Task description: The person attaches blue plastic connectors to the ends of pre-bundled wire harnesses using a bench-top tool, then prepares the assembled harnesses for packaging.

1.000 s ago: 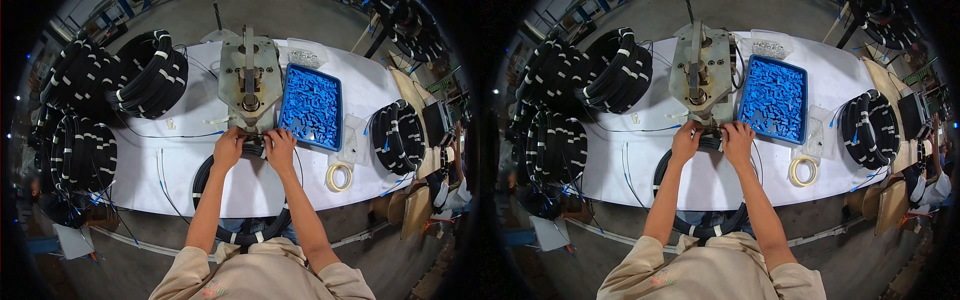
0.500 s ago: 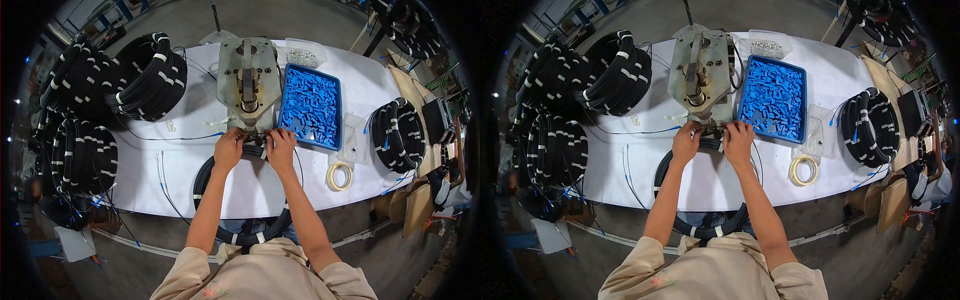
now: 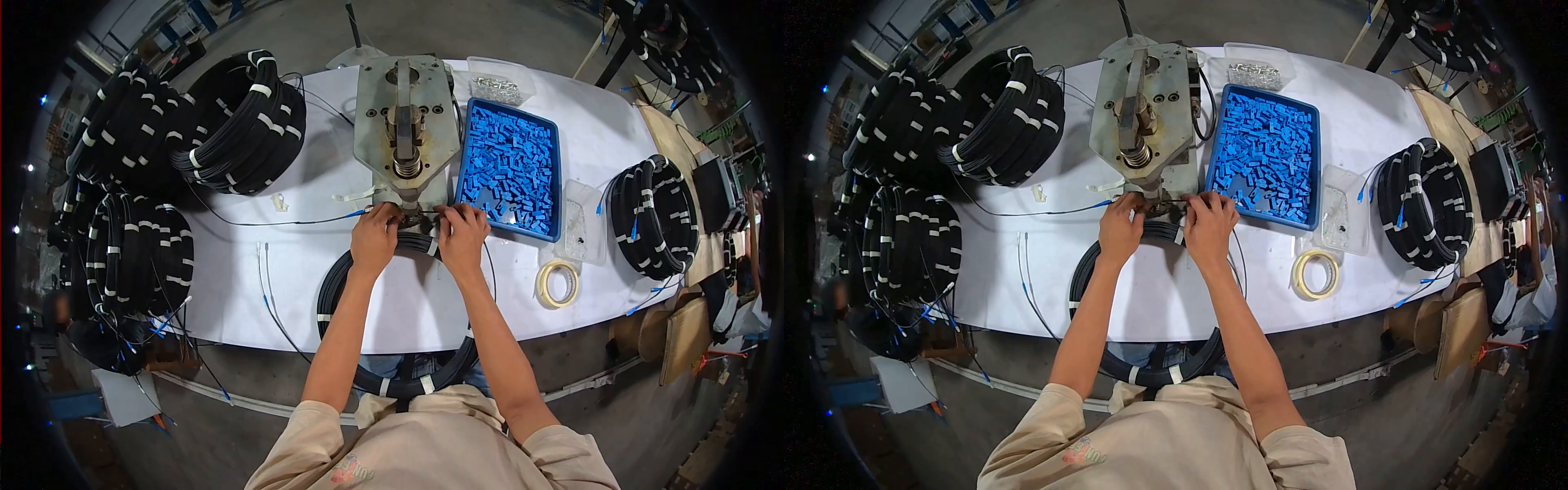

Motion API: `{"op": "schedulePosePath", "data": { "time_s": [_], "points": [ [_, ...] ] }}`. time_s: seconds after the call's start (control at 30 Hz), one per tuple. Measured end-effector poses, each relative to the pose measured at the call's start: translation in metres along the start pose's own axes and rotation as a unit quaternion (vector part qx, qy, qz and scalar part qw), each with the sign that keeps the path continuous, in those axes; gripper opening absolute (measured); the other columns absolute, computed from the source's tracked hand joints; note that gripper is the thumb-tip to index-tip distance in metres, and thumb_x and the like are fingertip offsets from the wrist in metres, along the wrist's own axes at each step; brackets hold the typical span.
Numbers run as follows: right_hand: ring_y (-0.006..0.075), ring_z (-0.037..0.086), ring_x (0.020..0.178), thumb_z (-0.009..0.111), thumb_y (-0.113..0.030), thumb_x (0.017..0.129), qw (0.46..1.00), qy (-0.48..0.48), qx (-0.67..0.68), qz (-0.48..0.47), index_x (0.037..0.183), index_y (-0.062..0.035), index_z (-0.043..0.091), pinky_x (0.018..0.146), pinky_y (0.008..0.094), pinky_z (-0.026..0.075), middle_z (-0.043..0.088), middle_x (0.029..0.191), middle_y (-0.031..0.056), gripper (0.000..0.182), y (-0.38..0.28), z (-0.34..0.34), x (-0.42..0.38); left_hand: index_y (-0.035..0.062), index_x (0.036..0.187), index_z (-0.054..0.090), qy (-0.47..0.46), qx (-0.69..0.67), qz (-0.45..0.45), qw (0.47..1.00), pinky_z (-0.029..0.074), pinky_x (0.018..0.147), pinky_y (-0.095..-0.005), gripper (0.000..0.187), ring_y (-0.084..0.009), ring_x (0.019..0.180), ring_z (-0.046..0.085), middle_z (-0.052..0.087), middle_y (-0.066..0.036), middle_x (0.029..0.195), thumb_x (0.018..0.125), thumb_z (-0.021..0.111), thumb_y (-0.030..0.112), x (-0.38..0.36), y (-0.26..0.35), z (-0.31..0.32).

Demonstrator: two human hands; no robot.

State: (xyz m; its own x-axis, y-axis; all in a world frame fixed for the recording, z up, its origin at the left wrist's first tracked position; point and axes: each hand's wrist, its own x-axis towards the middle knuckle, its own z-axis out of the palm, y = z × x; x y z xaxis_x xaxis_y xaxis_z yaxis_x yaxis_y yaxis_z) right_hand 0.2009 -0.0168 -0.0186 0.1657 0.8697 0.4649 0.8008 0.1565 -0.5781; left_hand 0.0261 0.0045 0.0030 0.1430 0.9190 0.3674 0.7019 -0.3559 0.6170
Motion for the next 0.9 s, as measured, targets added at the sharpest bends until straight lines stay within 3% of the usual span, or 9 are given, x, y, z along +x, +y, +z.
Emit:
{"op": "schedulePosePath", "data": {
  "time_s": [0.9],
  "points": [
    [0.0307,0.049,0.105,0.063,-0.004,0.085,1.0,0.002,0.01,-0.004,0.102,-0.0166,0.072,0.093,0.0451,0.034,0.062,0.102,0.0042,0.023,0.0017,-0.0006,-0.0003,0.0073,0.094,0.062,0.016,0.004,0.012,1.0,0.049,0.075,-0.0447,0.01,-0.0358,0.085,0.061,0.065,-0.008,0.093,0.085,0.059,0.005,-0.0011,-0.0001,0.0014]
  ]
}}
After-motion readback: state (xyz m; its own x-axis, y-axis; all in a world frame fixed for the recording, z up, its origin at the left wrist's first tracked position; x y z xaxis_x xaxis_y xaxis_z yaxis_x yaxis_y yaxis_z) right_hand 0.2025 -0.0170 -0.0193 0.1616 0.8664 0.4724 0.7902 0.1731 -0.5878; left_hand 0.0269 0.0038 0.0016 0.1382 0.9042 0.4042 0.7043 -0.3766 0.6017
